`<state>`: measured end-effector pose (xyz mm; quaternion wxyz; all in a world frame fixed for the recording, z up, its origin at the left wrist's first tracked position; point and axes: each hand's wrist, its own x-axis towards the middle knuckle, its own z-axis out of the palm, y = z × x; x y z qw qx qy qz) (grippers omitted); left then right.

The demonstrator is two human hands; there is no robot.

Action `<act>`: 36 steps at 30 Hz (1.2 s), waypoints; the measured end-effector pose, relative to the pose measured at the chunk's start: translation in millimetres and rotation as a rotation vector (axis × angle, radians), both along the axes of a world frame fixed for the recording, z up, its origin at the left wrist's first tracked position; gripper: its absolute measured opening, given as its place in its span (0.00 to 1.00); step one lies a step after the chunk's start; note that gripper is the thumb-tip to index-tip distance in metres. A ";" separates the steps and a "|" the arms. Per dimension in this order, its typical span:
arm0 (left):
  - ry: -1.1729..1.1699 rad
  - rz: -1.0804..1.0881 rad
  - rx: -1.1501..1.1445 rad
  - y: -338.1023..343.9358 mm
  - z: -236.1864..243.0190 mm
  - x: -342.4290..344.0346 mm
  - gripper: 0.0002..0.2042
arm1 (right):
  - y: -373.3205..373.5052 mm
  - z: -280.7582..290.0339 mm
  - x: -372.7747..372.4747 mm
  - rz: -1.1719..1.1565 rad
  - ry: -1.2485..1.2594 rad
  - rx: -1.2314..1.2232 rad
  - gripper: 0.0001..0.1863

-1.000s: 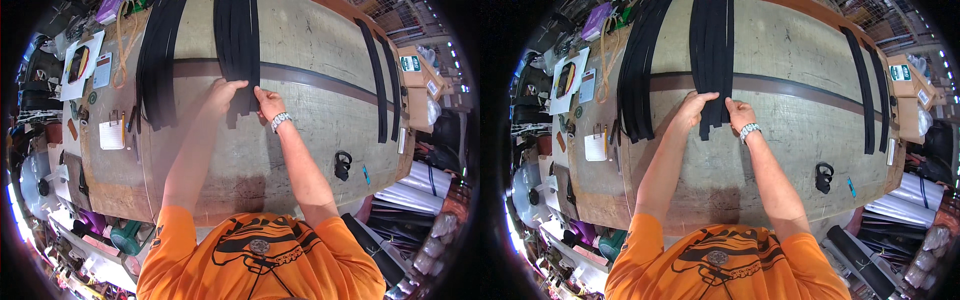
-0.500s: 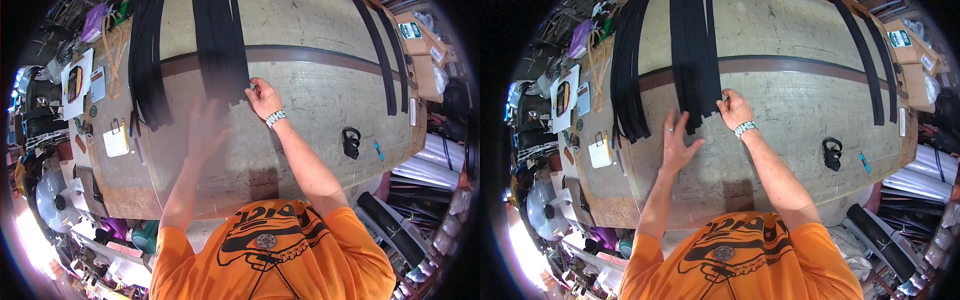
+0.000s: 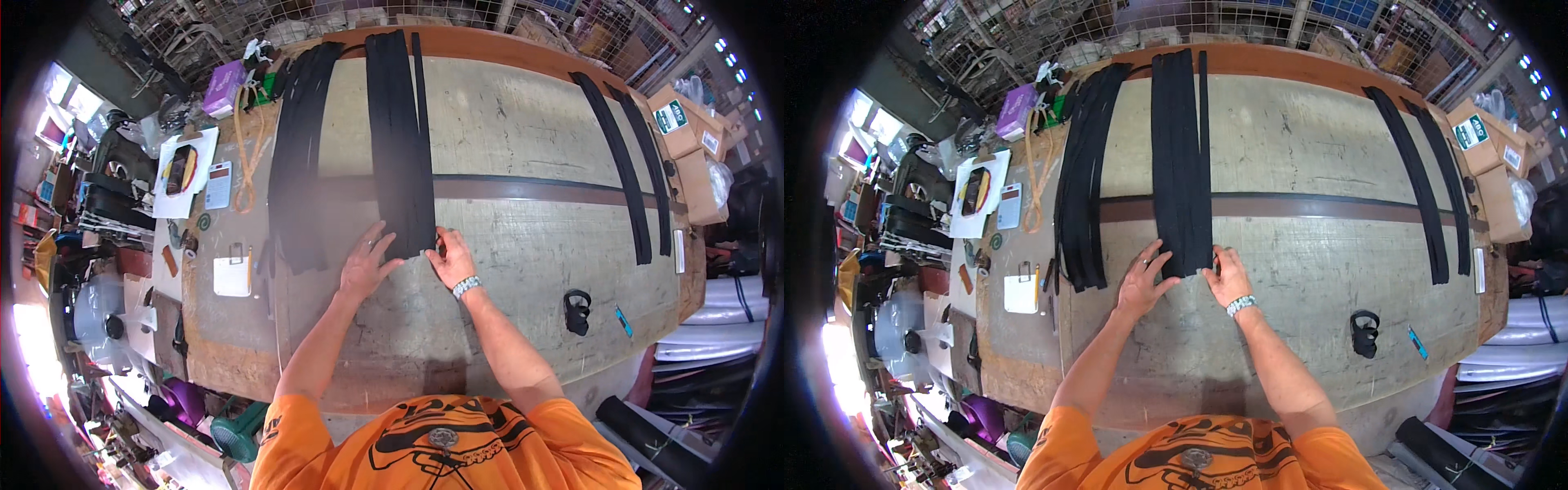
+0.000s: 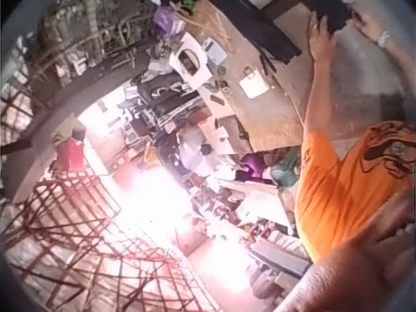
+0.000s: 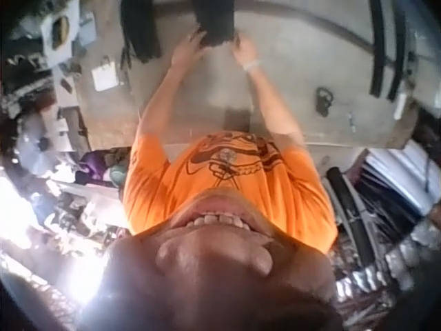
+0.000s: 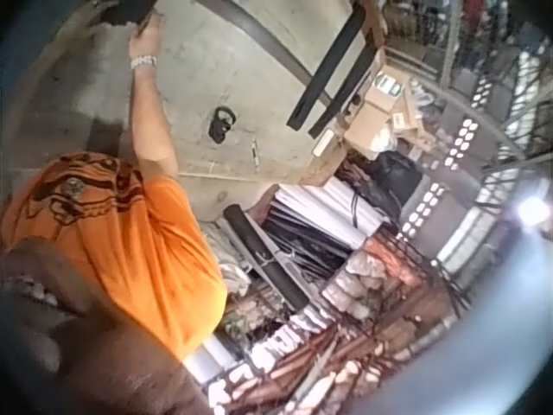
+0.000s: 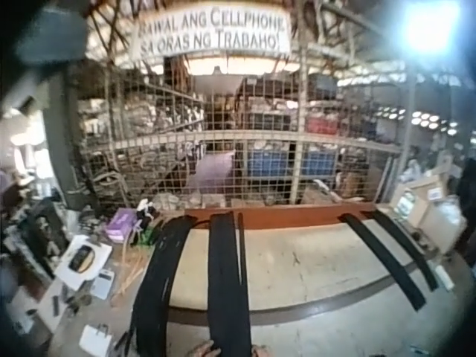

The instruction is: The recorder measures and cuts several long black leather straps on a large workshop table.

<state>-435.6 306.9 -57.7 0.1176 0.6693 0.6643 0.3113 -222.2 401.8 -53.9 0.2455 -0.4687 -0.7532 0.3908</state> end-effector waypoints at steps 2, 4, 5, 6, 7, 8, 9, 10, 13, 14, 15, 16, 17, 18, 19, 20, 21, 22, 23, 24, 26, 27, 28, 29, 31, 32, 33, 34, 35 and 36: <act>-0.051 -0.042 -0.044 10.9 4.2 2.4 0.30 | 1.8 2.0 10.5 -0.065 0.017 -0.090 0.29; 0.032 -0.029 -0.149 24.7 3.0 10.2 0.31 | 13.8 -26.8 25.1 -0.010 -0.083 0.169 0.29; 0.129 -0.058 0.076 21.0 -15.1 -2.9 0.31 | 7.3 -39.7 17.3 -0.049 -0.043 0.241 0.28; 0.069 0.021 -0.023 10.4 -36.8 -27.1 0.32 | -4.5 -6.7 9.4 0.033 -0.062 0.099 0.26; 0.093 -0.041 0.064 18.5 -17.0 -12.4 0.32 | -6.4 -18.2 27.9 -0.010 -0.012 0.019 0.24; 0.088 0.028 0.061 9.7 -10.1 -23.2 0.32 | -22.3 7.0 31.9 0.038 -0.001 -0.047 0.22; 0.148 0.055 0.101 11.8 -2.7 -22.1 0.32 | -37.0 6.9 53.1 0.005 0.055 0.063 0.24; 0.107 0.081 0.063 15.9 5.7 -9.1 0.33 | -52.5 1.5 81.1 -0.038 0.072 0.056 0.24; 0.116 0.143 0.063 15.7 -0.2 11.7 0.36 | -94.5 14.5 174.0 -0.049 -0.059 -0.042 0.24; 0.137 0.173 0.106 13.2 -6.6 20.6 0.37 | -107.8 35.8 207.1 -0.085 -0.107 -0.142 0.24; 0.148 0.174 0.116 9.0 -11.0 33.3 0.37 | -115.4 52.7 239.2 -0.117 -0.154 -0.237 0.24; 0.136 0.205 0.144 1.3 -16.6 53.6 0.37 | -119.7 44.5 275.4 -0.190 -0.164 -0.046 0.25; 0.129 0.233 0.167 -9.1 -18.8 72.3 0.37 | -122.5 33.0 299.0 -0.266 -0.169 0.139 0.26; 0.146 0.240 0.173 -21.0 -18.3 94.2 0.37 | -113.4 37.8 309.5 -0.260 -0.151 0.142 0.26; 0.130 0.234 0.142 -29.1 -20.6 128.6 0.37 | -100.5 49.6 324.6 -0.313 -0.215 0.290 0.27; 0.114 0.231 0.114 -38.1 -18.8 163.5 0.37 | -92.4 56.6 339.4 -0.364 -0.278 0.442 0.28; 0.113 0.225 0.051 -45.7 -13.2 200.8 0.35 | -84.7 53.8 349.2 -0.369 -0.275 0.456 0.28; 0.113 0.223 -0.008 -53.4 -8.0 238.3 0.34 | -72.3 46.0 350.8 -0.388 -0.332 0.531 0.28; 0.109 0.229 0.010 -59.1 -6.1 273.9 0.34 | -60.7 37.6 353.6 -0.405 -0.389 0.608 0.28; 0.184 0.166 -0.024 -64.9 -4.6 307.8 0.33 | -55.0 25.5 359.1 -0.334 -0.415 0.485 0.28; 0.262 0.108 -0.034 -69.6 -0.1 364.7 0.31 | -48.2 6.5 374.6 -0.157 -0.483 0.299 0.29; 0.270 0.090 -0.055 -70.0 1.8 382.2 0.29 | -45.8 1.0 379.0 -0.062 -0.525 0.230 0.31; 0.279 0.062 -0.079 -67.5 3.0 392.3 0.28 | -44.6 -3.0 381.2 -0.063 -0.477 0.277 0.27; 0.278 0.049 -0.070 -67.0 -0.5 389.9 0.28 | -46.7 -4.4 383.3 -0.055 -0.434 0.318 0.24; 0.169 0.191 -0.043 -75.2 -12.9 372.7 0.25 | -48.0 3.9 388.4 -0.041 -0.270 0.260 0.22; 0.162 0.189 -0.043 -73.9 -10.4 375.0 0.25 | -46.7 0.4 397.6 -0.070 -0.165 0.344 0.22; 0.159 0.181 -0.036 -66.1 -3.1 379.3 0.24 | -39.3 6.0 410.6 -0.069 -0.090 0.325 0.23; 0.193 0.184 -0.061 -62.1 1.6 389.4 0.24 | -33.0 10.2 432.5 -0.064 -0.037 0.295 0.23; 0.193 0.180 -0.054 -62.2 2.0 393.6 0.24 | -28.0 20.3 450.7 -0.054 0.029 0.269 0.23; 0.198 0.189 -0.060 -62.1 0.6 395.4 0.24 | -20.8 29.4 472.5 -0.085 0.075 0.295 0.23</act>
